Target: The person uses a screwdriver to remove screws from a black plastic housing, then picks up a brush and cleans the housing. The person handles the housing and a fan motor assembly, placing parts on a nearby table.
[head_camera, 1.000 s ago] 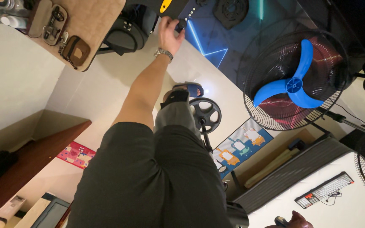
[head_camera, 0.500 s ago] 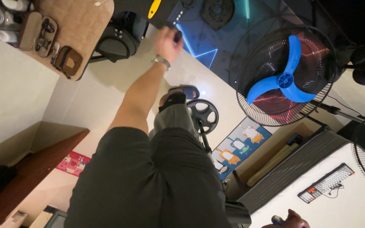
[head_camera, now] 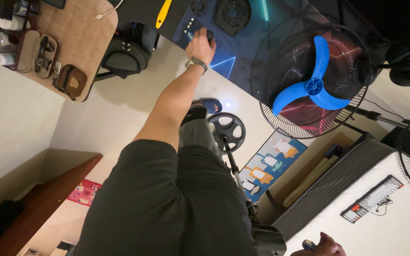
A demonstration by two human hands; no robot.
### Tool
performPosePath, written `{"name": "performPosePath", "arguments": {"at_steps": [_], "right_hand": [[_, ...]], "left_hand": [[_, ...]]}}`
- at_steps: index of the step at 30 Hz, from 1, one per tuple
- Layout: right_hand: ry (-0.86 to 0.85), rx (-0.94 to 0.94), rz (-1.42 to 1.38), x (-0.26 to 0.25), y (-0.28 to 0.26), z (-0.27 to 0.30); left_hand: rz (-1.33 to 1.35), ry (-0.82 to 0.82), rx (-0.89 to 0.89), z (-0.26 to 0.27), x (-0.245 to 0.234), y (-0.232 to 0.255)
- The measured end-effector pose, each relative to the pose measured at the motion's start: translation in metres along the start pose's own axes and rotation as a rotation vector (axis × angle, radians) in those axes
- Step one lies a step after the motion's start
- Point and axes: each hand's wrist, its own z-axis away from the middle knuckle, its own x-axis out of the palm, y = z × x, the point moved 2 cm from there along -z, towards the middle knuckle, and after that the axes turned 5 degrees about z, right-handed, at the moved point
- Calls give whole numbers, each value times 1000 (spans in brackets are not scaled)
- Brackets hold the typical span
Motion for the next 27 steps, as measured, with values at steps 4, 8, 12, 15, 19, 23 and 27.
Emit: {"name": "performPosePath", "arguments": {"at_steps": [4, 8, 12, 15, 19, 23, 27], "right_hand": [[7, 12, 77, -1, -8, 12], [-24, 44, 221, -4, -20, 14], [-5, -46, 200, -6, -22, 21], [-64, 72, 320, -7, -12, 6], [-15, 174, 111, -2, -14, 15], [36, -41, 25, 0, -26, 13], [59, 90, 99, -3, -45, 19]], "left_hand": [[-19, 10, 61, 0, -7, 3], [-82, 0, 164, -3, -11, 3], [-116, 0, 273, -11, -27, 15], [-159, -55, 356, -12, -36, 29], [-197, -6, 581, -21, -35, 55], [-276, -61, 490, -28, -19, 72], [-267, 6, 389, -33, 0, 73]]}}
